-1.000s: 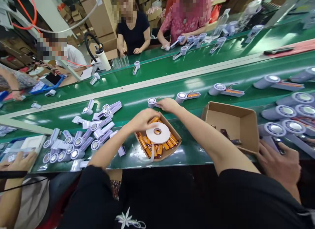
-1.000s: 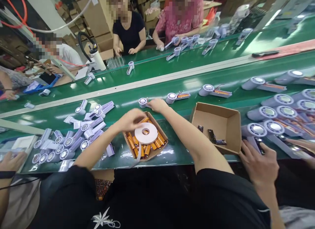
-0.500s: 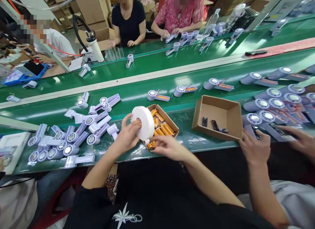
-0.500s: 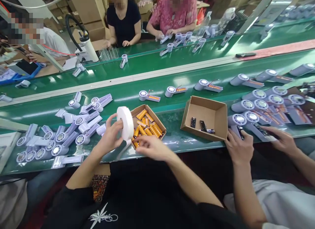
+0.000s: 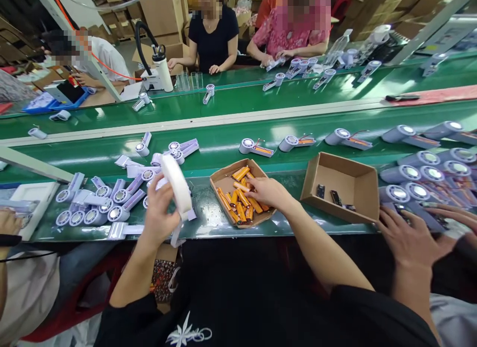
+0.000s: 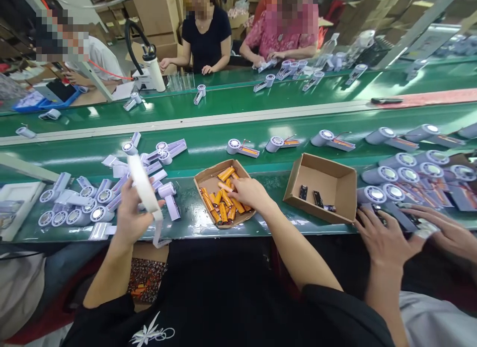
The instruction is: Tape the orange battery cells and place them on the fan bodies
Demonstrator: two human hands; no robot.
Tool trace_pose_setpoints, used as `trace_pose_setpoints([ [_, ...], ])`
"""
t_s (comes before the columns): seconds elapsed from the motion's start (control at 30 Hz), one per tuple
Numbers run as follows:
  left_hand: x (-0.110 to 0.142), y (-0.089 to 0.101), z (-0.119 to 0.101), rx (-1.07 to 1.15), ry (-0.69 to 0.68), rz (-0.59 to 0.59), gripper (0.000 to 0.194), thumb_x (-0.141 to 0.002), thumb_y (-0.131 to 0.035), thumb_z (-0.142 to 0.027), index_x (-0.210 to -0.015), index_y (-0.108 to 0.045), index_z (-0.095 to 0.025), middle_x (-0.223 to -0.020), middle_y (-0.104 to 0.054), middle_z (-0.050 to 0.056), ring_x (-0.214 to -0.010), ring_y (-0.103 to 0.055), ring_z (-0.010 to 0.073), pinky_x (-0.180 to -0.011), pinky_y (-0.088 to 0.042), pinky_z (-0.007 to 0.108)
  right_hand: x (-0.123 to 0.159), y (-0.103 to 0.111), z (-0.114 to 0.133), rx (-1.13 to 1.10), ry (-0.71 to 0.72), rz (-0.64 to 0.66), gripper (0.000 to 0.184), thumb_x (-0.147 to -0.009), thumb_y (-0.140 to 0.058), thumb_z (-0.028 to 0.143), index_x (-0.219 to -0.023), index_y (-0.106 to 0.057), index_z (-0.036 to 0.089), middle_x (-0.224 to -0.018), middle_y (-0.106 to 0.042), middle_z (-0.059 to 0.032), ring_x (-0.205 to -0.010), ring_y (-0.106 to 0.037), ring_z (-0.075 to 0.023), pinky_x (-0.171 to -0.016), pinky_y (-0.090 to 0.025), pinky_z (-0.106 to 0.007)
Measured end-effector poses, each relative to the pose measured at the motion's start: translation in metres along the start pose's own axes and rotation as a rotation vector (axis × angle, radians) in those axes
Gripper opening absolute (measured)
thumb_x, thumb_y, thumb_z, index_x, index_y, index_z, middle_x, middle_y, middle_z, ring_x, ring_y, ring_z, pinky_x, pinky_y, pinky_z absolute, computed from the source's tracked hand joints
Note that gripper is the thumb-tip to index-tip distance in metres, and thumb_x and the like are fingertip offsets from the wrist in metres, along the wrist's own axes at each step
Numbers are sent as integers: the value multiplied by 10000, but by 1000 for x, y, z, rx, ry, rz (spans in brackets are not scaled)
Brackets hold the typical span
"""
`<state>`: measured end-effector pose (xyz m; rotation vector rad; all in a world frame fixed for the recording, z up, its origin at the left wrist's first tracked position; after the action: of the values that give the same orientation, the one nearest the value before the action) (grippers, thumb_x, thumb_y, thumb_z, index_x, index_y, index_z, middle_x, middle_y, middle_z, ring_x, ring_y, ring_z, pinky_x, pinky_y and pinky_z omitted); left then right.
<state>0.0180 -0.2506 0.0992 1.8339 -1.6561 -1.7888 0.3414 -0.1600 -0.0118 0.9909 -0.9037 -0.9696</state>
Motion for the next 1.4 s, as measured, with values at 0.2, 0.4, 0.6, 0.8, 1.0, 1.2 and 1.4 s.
trace_pose_setpoints([
  [0.2,7,-60,-33,-39,-157,195,483,-821,-605,2,-1251,-661,-210,-1237,-725,93,-1426,-493,383,-1186,-455,661,8,18,-13,-186,20,-313,344,-1075,-414,272,-1202,-724,194,-1182,-792,-125,-1100,-721,-276,-979,-521,-374],
  [0.4,14,-78,-35,-22,-178,219,520,-796,-585,38,-1256,-656,-193,-1266,-718,98,-1439,-453,386,-1198,-449,657,9,1,-3,-42,99,-188,296,-1005,-626,336,-1224,-735,169,-1160,-791,-155,-1151,-682,-333,-992,-475,-431],
  [0.6,13,-88,-40,-12,-188,257,507,-820,-554,16,-1272,-650,-192,-1263,-715,101,-1382,-526,352,-1213,-437,661,2,-13,1,-66,29,-270,230,-1032,-555,276,-1123,-747,187,-1162,-787,-147,-1191,-667,-319,-1071,-416,-484],
  [0.8,14,-91,-40,-2,-187,287,539,-796,-571,12,-1291,-663,-182,-1273,-715,113,-1406,-505,369,-1218,-430,674,-1,7,-6,-917,-22,-534,449,-1017,-488,578,-1188,-649,195,-1140,-762,-130,-1012,-730,-256,-893,-589,-405],
  [1.0,15,-91,-40,19,-164,296,539,-787,-580,8,-1283,-649,-191,-1291,-706,112,-1416,-497,375,-1205,-432,688,102,31,-92,-1074,17,-503,600,-828,-542,865,-929,-669,288,-856,-793,-65,-941,-782,-297,-940,-622,-522],
  [1.2,13,-89,-43,5,-190,281,506,-813,-574,-8,-1284,-628,-184,-1270,-708,118,-1378,-534,354,-1209,-434,670,206,44,-220,-927,-37,-926,405,-926,-473,739,-704,-509,403,-772,-746,-11,-1005,-777,-247,-1030,-582,-453],
  [1.4,10,-85,-41,-4,-210,253,518,-815,-566,9,-1292,-640,-182,-1259,-715,124,-1381,-537,362,-1186,-454,680,100,40,-75,-721,79,-513,572,-1097,-349,615,-1237,-669,162,-1230,-735,-112,-1196,-693,-286,-1023,-534,-536],
])
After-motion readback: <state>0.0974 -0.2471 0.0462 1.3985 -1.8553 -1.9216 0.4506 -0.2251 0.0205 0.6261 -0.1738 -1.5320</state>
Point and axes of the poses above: each hand's wrist, its own x-axis away from the middle knuckle, its own y-axis out of the back of the hand, z = x × y, the point moved 7 cm from there along -x, towards the middle knuckle
